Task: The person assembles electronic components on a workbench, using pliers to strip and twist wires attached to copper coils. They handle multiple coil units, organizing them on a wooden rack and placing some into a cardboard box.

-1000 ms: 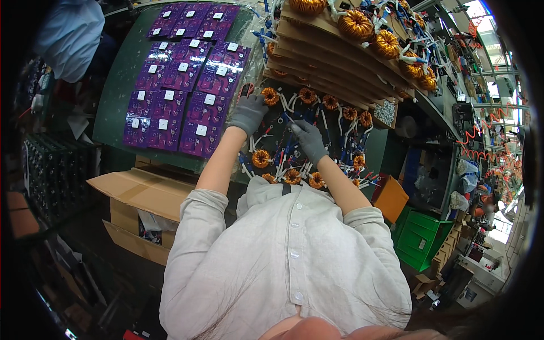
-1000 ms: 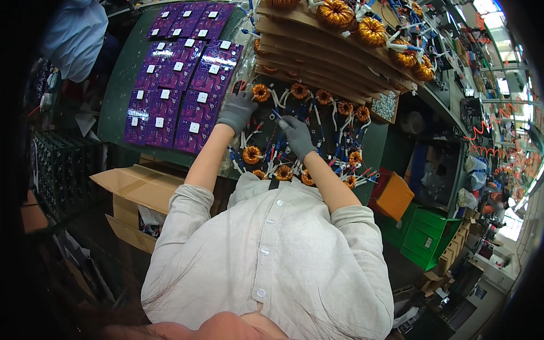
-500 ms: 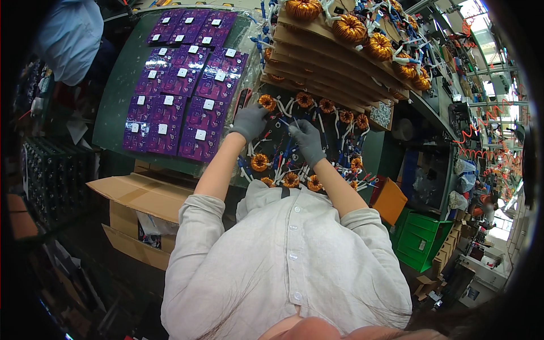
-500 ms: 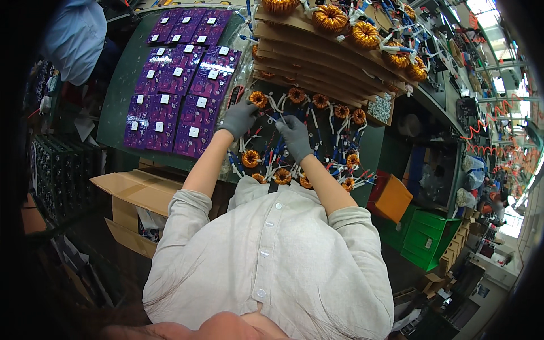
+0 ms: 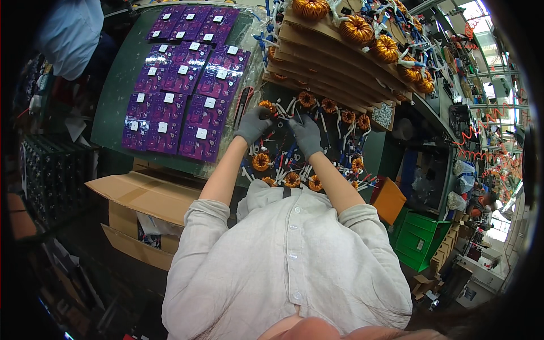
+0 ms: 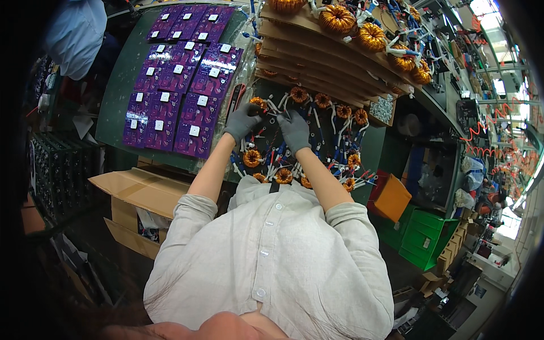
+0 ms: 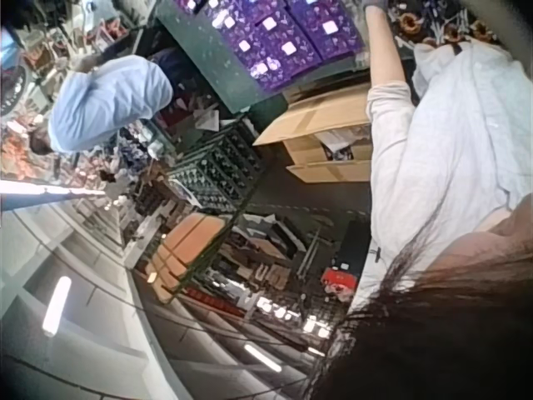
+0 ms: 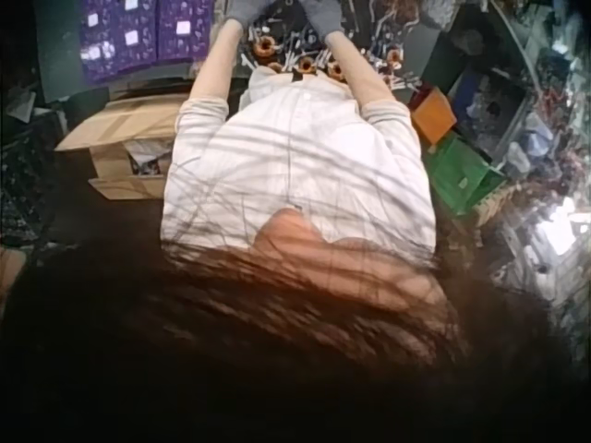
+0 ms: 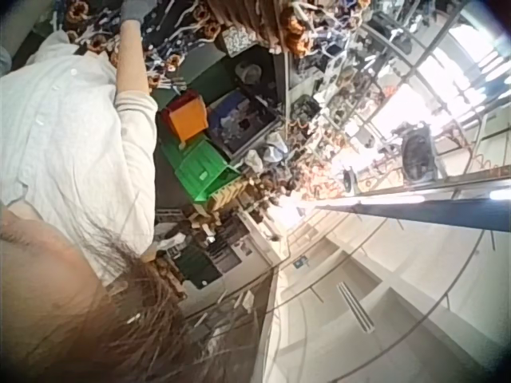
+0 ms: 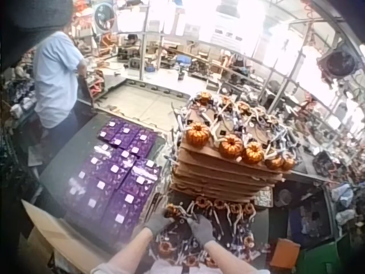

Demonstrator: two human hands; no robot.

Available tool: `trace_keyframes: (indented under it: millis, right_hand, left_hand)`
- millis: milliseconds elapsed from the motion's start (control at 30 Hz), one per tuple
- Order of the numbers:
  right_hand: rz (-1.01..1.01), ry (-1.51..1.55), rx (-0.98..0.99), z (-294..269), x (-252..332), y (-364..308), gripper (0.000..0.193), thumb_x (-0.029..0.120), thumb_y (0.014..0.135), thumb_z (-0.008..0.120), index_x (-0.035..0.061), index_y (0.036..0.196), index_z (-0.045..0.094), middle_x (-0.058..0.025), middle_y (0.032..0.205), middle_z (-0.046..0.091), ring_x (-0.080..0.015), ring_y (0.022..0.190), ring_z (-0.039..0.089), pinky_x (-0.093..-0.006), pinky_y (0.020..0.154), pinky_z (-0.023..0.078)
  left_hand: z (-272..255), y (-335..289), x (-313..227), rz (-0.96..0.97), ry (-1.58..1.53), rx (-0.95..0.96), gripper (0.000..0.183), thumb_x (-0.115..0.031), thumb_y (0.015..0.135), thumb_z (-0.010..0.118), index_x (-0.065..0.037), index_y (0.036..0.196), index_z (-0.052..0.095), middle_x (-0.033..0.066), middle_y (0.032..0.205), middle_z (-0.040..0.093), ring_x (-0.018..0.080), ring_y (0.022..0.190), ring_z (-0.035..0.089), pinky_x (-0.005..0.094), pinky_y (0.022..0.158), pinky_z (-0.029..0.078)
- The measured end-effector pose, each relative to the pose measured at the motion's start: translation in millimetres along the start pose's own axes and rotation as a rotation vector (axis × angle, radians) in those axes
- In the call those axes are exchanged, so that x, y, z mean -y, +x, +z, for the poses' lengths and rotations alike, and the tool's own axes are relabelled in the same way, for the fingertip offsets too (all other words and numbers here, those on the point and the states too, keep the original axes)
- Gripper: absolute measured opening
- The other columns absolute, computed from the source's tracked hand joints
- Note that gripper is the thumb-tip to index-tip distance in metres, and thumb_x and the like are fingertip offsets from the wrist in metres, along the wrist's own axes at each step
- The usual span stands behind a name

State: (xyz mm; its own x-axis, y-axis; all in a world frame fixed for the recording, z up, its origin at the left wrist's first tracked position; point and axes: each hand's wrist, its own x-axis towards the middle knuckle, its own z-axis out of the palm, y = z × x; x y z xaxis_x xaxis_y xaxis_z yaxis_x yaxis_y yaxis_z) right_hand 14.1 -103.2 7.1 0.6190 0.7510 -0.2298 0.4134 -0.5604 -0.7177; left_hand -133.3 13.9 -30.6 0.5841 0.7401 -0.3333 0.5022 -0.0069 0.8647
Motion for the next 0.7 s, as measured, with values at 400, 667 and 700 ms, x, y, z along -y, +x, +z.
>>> trace_keyframes:
  millis: [400, 667, 700]
  right_hand:
    - [-0.068, -0.010, 0.114, 37.7, 10.4, 24.9, 0.030, 0.033, 0.079, 0.061, 0.0072, 0.094, 0.065, -0.0164, 0.090, 0.066, -0.0332, 0.089, 0.062, -0.0395, 0.078, 0.047]
    - [-0.025, -0.065, 0.104, 10.5, 21.3, 16.9, 0.029, 0.031, 0.076, 0.062, 0.0064, 0.090, 0.067, -0.0153, 0.088, 0.067, -0.0311, 0.086, 0.064, -0.0374, 0.076, 0.048]
    - [-0.022, -0.064, 0.111, 10.7, 21.5, 17.1, 0.029, 0.032, 0.076, 0.062, 0.0063, 0.090, 0.067, -0.0152, 0.088, 0.067, -0.0309, 0.085, 0.064, -0.0373, 0.075, 0.048]
  left_hand:
    - [10.8, -2.7, 17.1, 0.053, -0.287, -0.047, 0.037, -0.005, 0.076, 0.063, -0.002, 0.113, 0.058, 0.0087, 0.099, 0.066, 0.0127, 0.080, 0.063, 0.0253, 0.070, 0.050]
    - [21.5, -5.0, 17.1, -0.090, -0.350, -0.134, 0.036, -0.008, 0.075, 0.065, -0.003, 0.110, 0.061, 0.0119, 0.102, 0.067, 0.0204, 0.092, 0.065, 0.0298, 0.082, 0.050]
    - [23.4, -3.6, 18.1, -0.082, -0.339, -0.139, 0.036, -0.008, 0.075, 0.065, -0.003, 0.110, 0.061, 0.0119, 0.101, 0.067, 0.0207, 0.092, 0.066, 0.0301, 0.082, 0.050]
